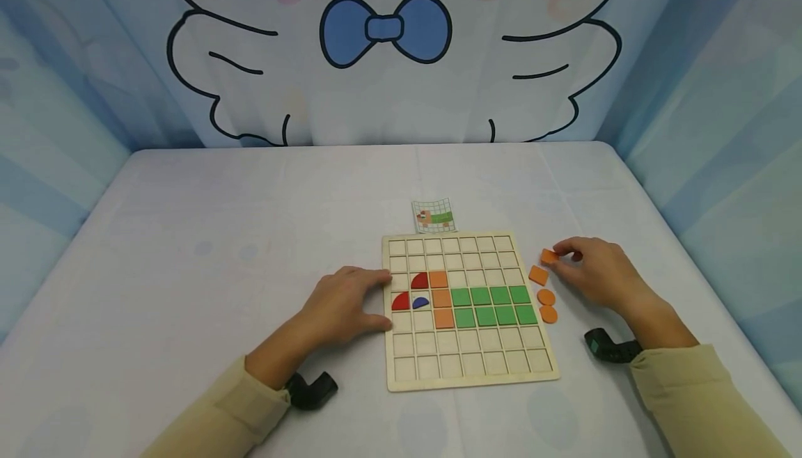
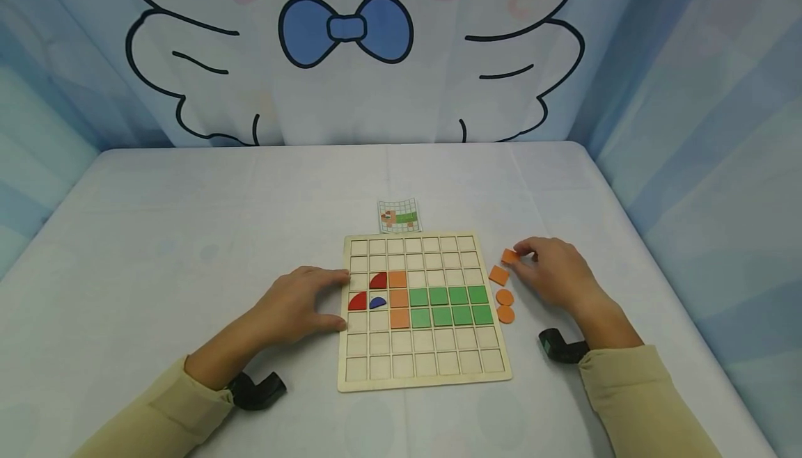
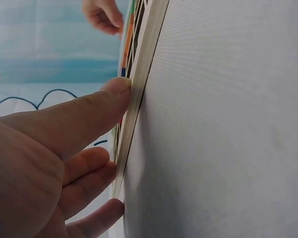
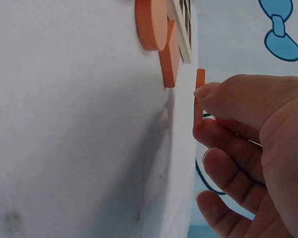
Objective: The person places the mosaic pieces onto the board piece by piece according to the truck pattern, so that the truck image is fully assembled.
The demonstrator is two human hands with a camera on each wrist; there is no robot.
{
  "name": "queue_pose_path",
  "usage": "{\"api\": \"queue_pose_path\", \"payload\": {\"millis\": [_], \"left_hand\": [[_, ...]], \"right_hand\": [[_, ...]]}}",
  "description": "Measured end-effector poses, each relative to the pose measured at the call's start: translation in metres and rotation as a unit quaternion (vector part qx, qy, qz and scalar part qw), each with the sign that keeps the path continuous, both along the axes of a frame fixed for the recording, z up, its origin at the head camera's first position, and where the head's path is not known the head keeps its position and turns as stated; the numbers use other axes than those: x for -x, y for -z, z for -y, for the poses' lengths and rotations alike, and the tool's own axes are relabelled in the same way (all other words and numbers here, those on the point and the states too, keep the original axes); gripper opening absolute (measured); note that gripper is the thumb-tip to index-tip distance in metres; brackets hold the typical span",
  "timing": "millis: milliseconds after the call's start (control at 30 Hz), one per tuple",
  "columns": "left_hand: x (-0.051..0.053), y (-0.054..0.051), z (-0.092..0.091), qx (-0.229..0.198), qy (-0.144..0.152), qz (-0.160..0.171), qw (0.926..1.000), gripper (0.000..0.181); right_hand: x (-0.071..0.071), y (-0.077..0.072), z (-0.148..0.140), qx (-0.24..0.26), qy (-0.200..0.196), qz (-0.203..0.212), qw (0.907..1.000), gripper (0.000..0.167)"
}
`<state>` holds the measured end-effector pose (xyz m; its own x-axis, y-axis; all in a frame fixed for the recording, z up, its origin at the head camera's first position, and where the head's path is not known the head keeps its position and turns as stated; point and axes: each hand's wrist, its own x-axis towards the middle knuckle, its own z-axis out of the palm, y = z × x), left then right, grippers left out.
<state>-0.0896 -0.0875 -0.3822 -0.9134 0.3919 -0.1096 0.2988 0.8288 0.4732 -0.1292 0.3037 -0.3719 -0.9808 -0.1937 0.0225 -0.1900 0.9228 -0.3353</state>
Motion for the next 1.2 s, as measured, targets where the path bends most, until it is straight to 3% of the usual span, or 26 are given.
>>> {"api": "queue_pose_path", "payload": {"millis": [500,833,1200], "left_hand": [[-0.001,-0.001,0.001,-0.005,0.001,0.004,1.0000,0.071],[0.000,0.000,0.001,-0.001,0.002,0.009,1.0000,0.071],[0.001,0.000,0.001,0.003,0.003,0.018,0.9998,0.075]], "right_hand": [[-0.017,-0.024,0.041,0.040,-0.054,0.015,0.9976,0.028],[-0.026,-0.024,0.068,0.043,-0.130,-0.021,0.9904,0.023],[-0.028,-0.021,0.092,0.038,-0.178,-0.039,0.9824,0.018]]}}
